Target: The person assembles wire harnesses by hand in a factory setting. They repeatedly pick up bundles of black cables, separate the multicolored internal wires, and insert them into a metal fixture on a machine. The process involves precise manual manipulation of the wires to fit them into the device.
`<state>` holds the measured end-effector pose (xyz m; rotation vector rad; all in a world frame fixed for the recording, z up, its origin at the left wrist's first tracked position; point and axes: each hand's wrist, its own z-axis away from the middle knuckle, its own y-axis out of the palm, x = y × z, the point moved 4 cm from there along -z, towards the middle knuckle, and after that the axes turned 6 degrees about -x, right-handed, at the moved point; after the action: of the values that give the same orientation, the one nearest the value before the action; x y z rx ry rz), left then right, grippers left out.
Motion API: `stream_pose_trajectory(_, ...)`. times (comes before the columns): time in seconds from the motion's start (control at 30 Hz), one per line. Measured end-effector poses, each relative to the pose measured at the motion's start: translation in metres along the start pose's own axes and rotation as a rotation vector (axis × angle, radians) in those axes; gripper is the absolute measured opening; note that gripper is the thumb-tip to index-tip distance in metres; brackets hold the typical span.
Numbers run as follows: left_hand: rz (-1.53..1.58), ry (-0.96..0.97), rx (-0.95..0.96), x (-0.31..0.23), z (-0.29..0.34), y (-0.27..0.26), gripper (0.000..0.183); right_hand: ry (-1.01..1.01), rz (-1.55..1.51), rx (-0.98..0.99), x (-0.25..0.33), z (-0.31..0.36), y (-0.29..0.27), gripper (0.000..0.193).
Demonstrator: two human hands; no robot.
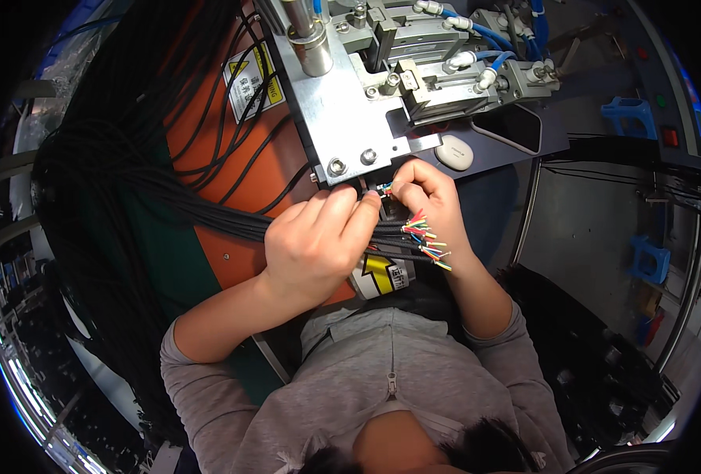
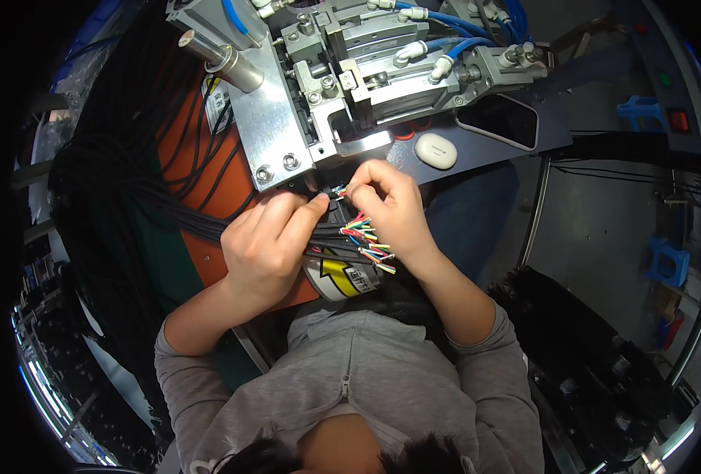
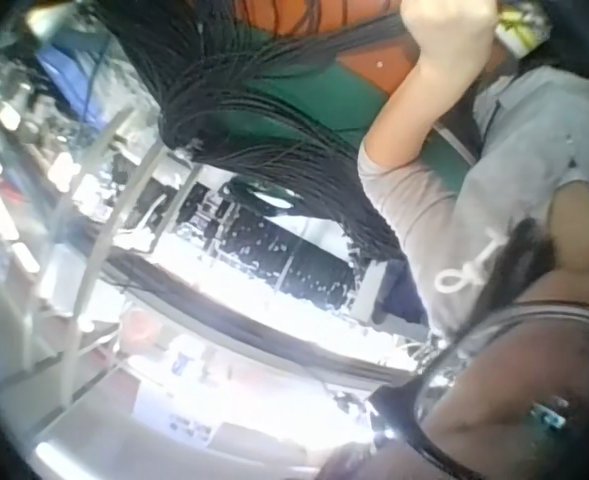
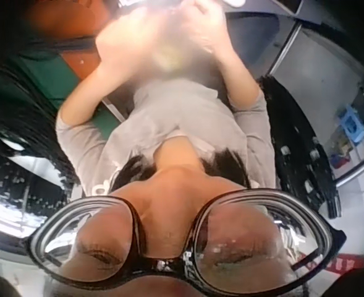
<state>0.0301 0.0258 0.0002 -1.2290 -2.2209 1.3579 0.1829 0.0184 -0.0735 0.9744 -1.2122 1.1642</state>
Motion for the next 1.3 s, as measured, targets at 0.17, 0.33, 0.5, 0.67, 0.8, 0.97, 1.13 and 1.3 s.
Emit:
stream_pose_trajectory(0.17, -0.077, -0.017, 0.084, -0.003, 0.002, -0.006, 0.019, -0.240, 0.184, -0.092, 0.018, 0.003, 0.005, 0.012)
stream_pose_trajectory(0.33, -0.238, -0.040, 0.157, -0.009, 0.006, -0.011, 0.015, -0.523, 0.119, 0.022, 0.029, 0.002, -0.011, 0.015)
stream_pose_trajectory(0.5, -0.034, -0.027, 0.139, -0.001, 0.006, -0.011, 0.022, -0.586, -0.100, 0.318, 0.035, 0.008, -0.010, 0.024)
stream_pose_trajectory(0.67, 0.185, 0.077, -0.033, 0.003, -0.003, -0.017, 0.028, -0.650, -0.124, 0.227, 0.039, 0.010, -0.012, 0.022)
stream_pose_trajectory(0.8, 0.275, 0.084, -0.233, 0.000, -0.004, -0.031, 0.033, -0.583, -0.116, 0.111, 0.040, 0.010, -0.012, 0.015)
stream_pose_trajectory(0.97, 0.246, 0.095, -0.145, 0.004, -0.002, -0.025, 0.028, -0.633, -0.076, 0.136, 0.055, 0.012, -0.008, 0.014)
stream_pose_trajectory(1.13, 0.396, 0.035, -0.239, 0.008, -0.002, -0.028, 0.033, -0.451, -0.157, 0.069, 0.051, 0.016, -0.006, 0.011)
stream_pose_trajectory(1.3, 0.367, 0.046, -0.191, 0.006, -0.004, -0.024, 0.027, -0.580, -0.117, -0.042, 0.063, 0.020, 0.005, 0.018)
